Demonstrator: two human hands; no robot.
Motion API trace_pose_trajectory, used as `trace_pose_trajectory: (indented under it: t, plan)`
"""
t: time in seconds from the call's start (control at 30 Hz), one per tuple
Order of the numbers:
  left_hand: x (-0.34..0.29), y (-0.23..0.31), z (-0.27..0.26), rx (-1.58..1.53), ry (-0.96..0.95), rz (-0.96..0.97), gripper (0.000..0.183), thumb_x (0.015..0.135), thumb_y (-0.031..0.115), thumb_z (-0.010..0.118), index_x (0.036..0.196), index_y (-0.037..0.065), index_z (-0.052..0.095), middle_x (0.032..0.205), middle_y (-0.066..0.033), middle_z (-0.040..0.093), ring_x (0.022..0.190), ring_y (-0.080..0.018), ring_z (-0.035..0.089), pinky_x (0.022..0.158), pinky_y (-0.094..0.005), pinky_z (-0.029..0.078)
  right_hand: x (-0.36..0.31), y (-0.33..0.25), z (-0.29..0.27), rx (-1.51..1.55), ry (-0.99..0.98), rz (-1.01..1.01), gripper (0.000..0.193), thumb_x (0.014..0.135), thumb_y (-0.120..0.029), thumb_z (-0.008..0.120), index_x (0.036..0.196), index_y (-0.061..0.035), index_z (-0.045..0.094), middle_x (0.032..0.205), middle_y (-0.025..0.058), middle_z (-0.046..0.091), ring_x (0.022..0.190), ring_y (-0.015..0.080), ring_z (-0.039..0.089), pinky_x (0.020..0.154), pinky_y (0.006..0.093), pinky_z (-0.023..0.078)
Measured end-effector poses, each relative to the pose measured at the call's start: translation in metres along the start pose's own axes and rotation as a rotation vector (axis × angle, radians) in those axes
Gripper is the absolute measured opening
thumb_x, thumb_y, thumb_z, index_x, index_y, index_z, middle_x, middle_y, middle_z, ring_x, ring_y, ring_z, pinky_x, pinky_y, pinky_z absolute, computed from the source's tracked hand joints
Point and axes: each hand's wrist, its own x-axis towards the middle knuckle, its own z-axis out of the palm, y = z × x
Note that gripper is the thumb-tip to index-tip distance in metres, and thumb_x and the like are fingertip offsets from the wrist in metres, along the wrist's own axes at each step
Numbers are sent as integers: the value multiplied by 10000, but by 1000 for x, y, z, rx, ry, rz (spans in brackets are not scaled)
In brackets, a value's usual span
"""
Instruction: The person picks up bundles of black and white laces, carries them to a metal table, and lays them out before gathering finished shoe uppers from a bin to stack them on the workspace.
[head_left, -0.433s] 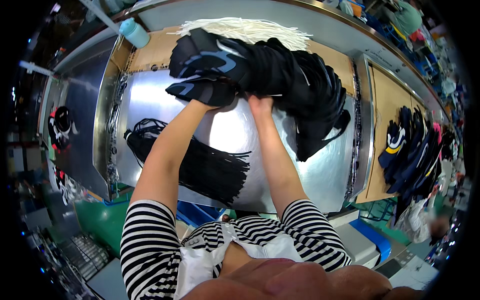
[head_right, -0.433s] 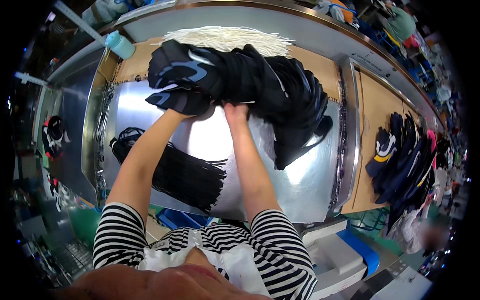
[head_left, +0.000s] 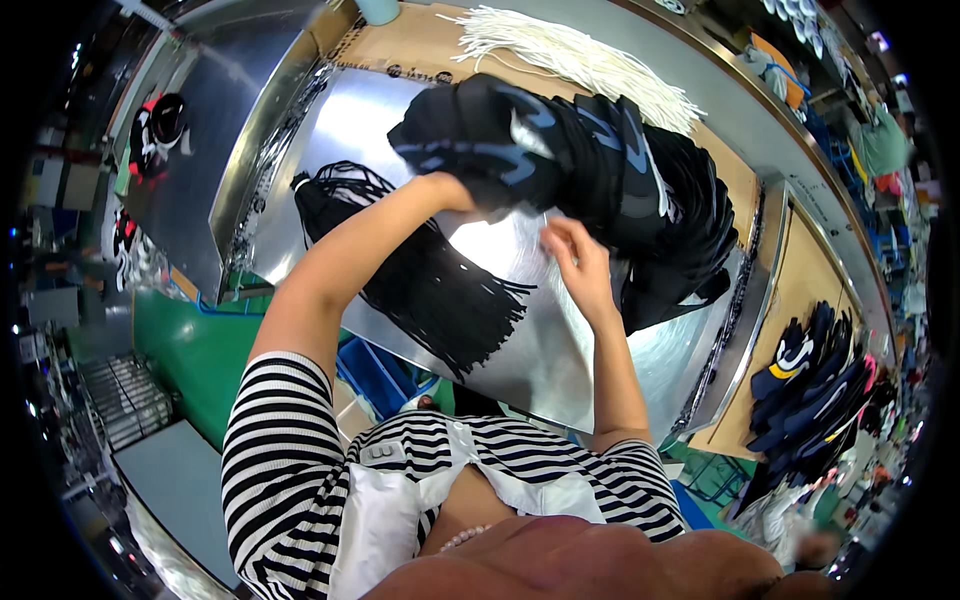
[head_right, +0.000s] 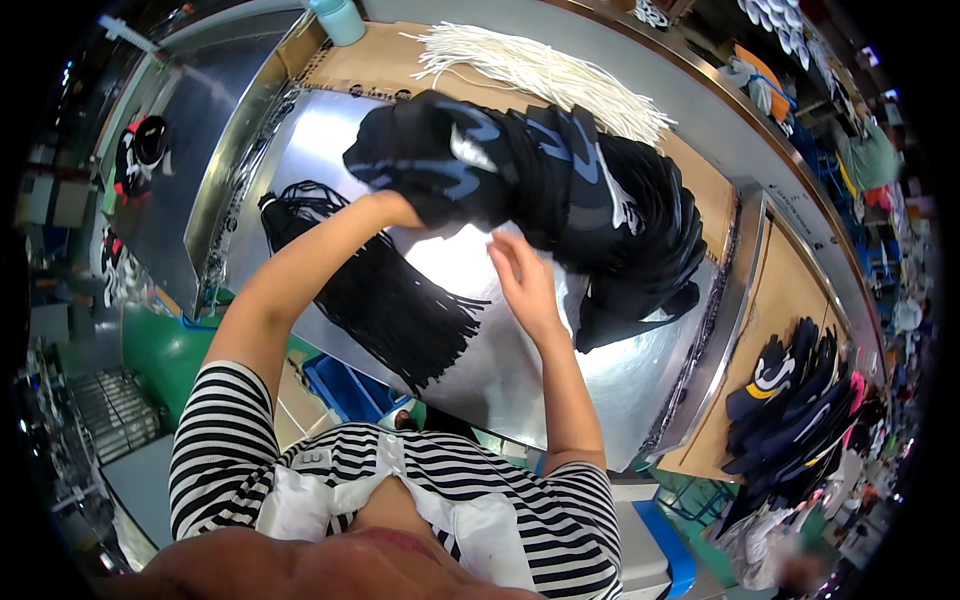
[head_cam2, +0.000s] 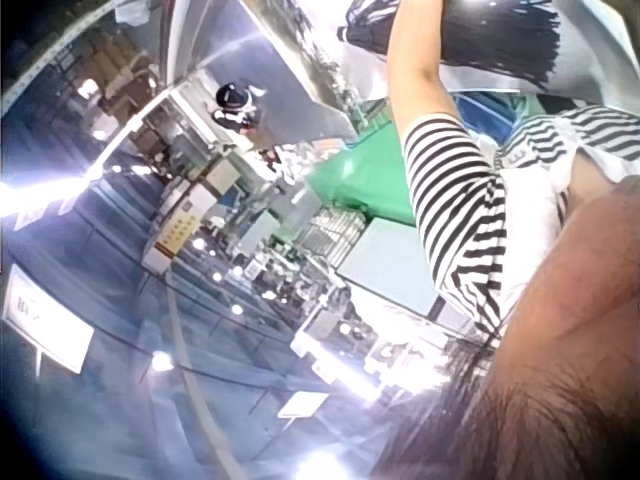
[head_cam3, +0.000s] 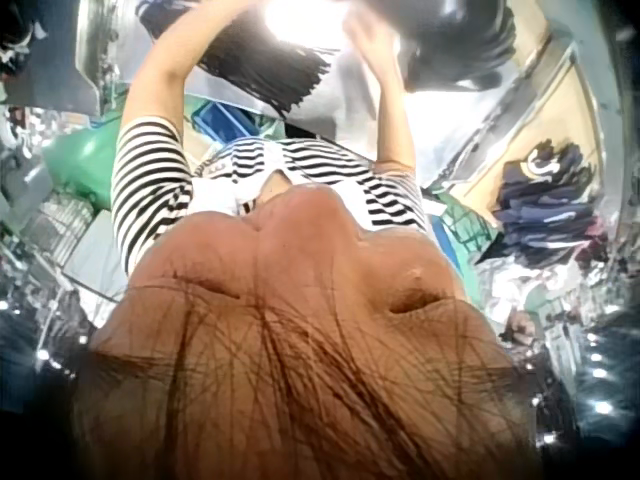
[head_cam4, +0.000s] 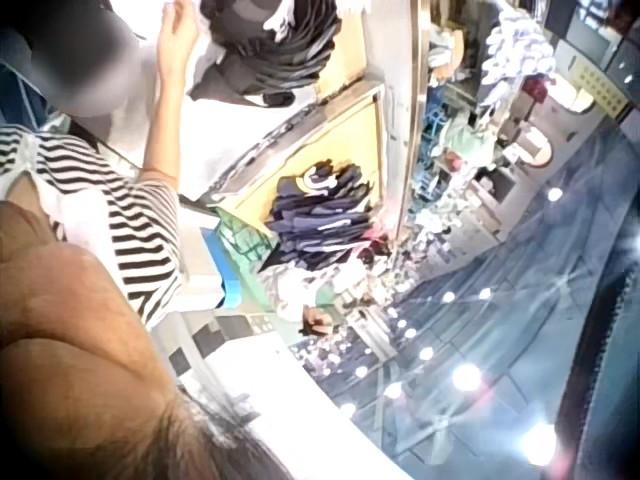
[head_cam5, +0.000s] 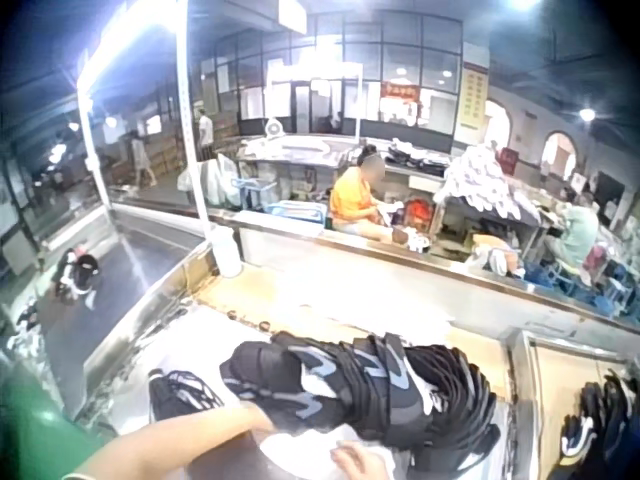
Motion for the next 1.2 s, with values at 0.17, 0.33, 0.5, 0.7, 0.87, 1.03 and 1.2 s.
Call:
trace_pose_trajectory:
  t: [0.17,0.33,0.5,0.7,0.87,1.03,1.2]
  plan:
    - [-27,-4,50,288,761,272,309,808,167,575,1098,62,599,1022,-179,659,942,-377,631,854,-453,479,73,-52,37,-743,189,-679,546,849,-223,662,1355,-101,500,1440,146,437,1348,369,366,1101,477,282]
    - [-48,-15,49,339,299,-283,337,756,206,654,1052,49,687,1065,-187,668,1010,-340,633,895,-441,479,126,6,79,-1009,312,-649,565,818,-319,670,1334,-139,529,1425,116,460,1308,346,408,1087,507,286]
    - [-71,-58,81,76,785,-28,406,636,107,741,1002,-42,647,1008,-266,624,1016,-421,579,895,-457,475,110,-6,93,-939,317,-696,625,715,-266,746,1283,-85,559,1378,178,475,1322,394,379,1111,547,237]
    - [-131,-49,86,-433,778,-255,597,797,165,739,1317,-19,512,1356,-188,521,1266,-285,493,1057,-347,370,49,-42,114,-696,256,-718,530,742,-162,725,1230,-58,547,1361,225,440,1347,432,320,1111,547,271]
    - [-233,11,97,-720,802,-93,457,893,77,632,1328,6,509,1331,-132,548,1232,-227,522,1032,-340,400,-19,-65,127,-544,138,-752,453,754,-119,717,1179,-47,575,1264,176,501,1220,398,424,1009,470,390]
    - [-460,77,164,-689,930,-203,385,926,54,552,1305,-5,524,1213,-133,614,1145,-187,570,997,-317,424,-116,-129,231,-447,-243,-848,343,793,-126,674,1117,-40,602,1071,140,600,1014,341,548,895,421,463]
    - [-683,197,300,-742,1326,-393,327,953,122,578,1263,20,564,1127,-98,651,1069,-164,603,947,-299,463,-271,-175,377,-155,-880,-933,332,840,-153,637,1141,-18,597,1074,177,629,1016,335,597,887,423,480]
